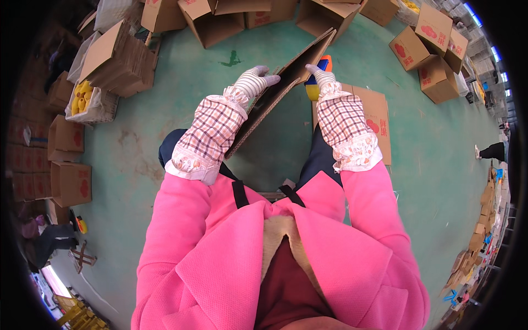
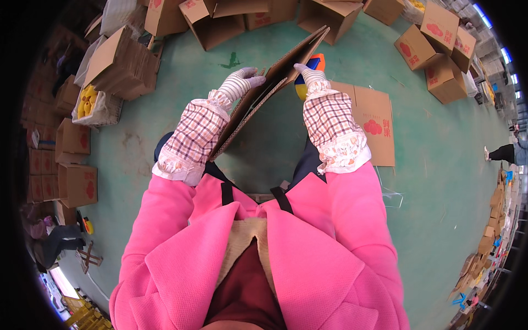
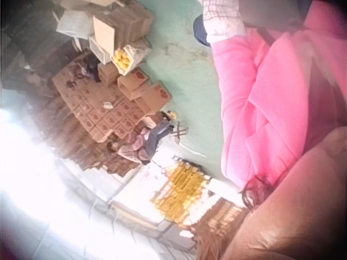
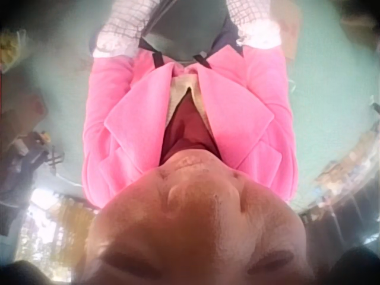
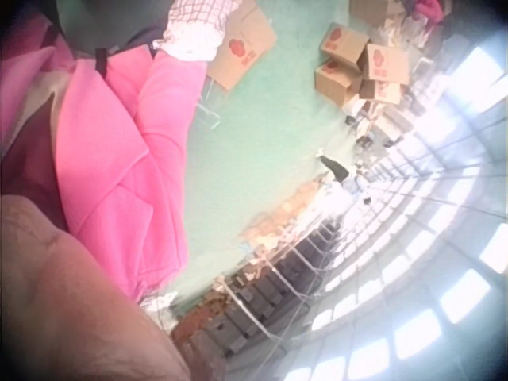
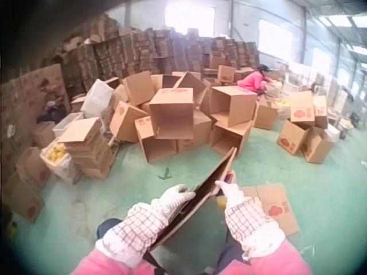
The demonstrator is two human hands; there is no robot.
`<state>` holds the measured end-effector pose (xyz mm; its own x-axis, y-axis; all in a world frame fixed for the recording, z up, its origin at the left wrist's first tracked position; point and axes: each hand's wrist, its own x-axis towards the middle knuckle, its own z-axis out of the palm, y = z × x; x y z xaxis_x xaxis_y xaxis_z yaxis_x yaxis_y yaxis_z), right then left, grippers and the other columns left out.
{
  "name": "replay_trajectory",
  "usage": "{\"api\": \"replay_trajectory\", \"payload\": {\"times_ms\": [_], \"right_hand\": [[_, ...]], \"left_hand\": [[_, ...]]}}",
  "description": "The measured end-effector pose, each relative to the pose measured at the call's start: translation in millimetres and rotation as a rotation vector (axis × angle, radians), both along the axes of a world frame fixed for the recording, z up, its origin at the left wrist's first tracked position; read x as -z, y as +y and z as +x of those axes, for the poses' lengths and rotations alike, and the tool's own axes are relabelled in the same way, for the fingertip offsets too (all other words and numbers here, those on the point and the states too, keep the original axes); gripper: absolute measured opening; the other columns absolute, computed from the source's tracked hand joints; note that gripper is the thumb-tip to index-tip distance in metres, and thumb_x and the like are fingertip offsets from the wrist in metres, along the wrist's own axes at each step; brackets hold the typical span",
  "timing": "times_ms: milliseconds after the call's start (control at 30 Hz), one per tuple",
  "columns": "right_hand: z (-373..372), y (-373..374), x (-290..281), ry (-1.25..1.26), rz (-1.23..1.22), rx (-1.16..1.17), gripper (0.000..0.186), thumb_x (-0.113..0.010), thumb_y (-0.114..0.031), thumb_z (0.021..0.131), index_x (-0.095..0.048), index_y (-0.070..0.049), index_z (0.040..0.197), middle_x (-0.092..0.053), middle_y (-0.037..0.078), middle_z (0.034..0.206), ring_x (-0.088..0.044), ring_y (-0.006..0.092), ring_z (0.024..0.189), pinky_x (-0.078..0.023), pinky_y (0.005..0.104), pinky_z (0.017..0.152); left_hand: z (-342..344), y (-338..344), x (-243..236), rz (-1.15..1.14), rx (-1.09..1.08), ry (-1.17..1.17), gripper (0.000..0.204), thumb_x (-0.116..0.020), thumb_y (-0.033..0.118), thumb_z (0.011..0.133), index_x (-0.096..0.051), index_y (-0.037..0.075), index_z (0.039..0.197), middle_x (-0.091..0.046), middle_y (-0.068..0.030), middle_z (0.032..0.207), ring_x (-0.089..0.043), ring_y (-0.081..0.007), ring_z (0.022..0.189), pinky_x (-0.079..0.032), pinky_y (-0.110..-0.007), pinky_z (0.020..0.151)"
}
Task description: The person sits on the floor and repeatedly folds and tapes cardboard boxes using a handheld tape dispenser. They apply tape to the seams of each box, then set the sealed box aside and pick up another flat box to repeat the process.
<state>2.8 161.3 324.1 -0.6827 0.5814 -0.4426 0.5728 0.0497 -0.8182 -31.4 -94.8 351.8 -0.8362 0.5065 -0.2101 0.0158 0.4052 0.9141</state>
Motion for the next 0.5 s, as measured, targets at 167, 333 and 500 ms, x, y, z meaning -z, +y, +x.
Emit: {"api": "replay_trajectory", "payload": {"times_ms": [167, 333, 500], "right_hand": [[1.4, -3.6, -14.5, -0.091, 0.407, -0.168, 0.094, -0.081, -0.026, 0.07, -0.035, -0.012, 0.15, -0.059, 0.017, 0.134, -0.057, 0.0276, 0.124, -0.043, 0.0344, 0.104], [69.7, -25.1, -91.6, -0.016, 0.491, -0.493, 0.097, -0.077, -0.015, 0.069, -0.029, -0.022, 0.154, -0.066, 0.018, 0.119, -0.064, 0.0272, 0.108, -0.048, 0.0357, 0.096], [134.4, -33.1, -119.3, -0.247, 0.581, -0.681, 0.085, -0.076, -0.024, 0.071, -0.04, -0.015, 0.148, -0.066, 0.02, 0.115, -0.064, 0.032, 0.105, -0.048, 0.0372, 0.094]], "left_hand": [[-49.9, -32.3, -39.8, -0.505, 0.049, 0.37, 0.054, -0.056, 0.019, 0.088, -0.05, 0.014, 0.141, -0.058, -0.0164, 0.135, -0.054, -0.0342, 0.126, -0.044, -0.037, 0.104], [-109.6, -128.0, -91.1, -0.533, -0.182, 0.431, 0.056, -0.065, 0.021, 0.085, -0.053, 0.013, 0.139, -0.065, -0.0161, 0.125, -0.062, -0.0332, 0.116, -0.049, -0.039, 0.096], [-100.6, -168.0, -69.9, -0.431, -0.269, 0.201, 0.068, -0.072, 0.015, 0.073, -0.053, 0.006, 0.138, -0.065, -0.0211, 0.123, -0.063, -0.0329, 0.114, -0.05, -0.039, 0.093]]}}
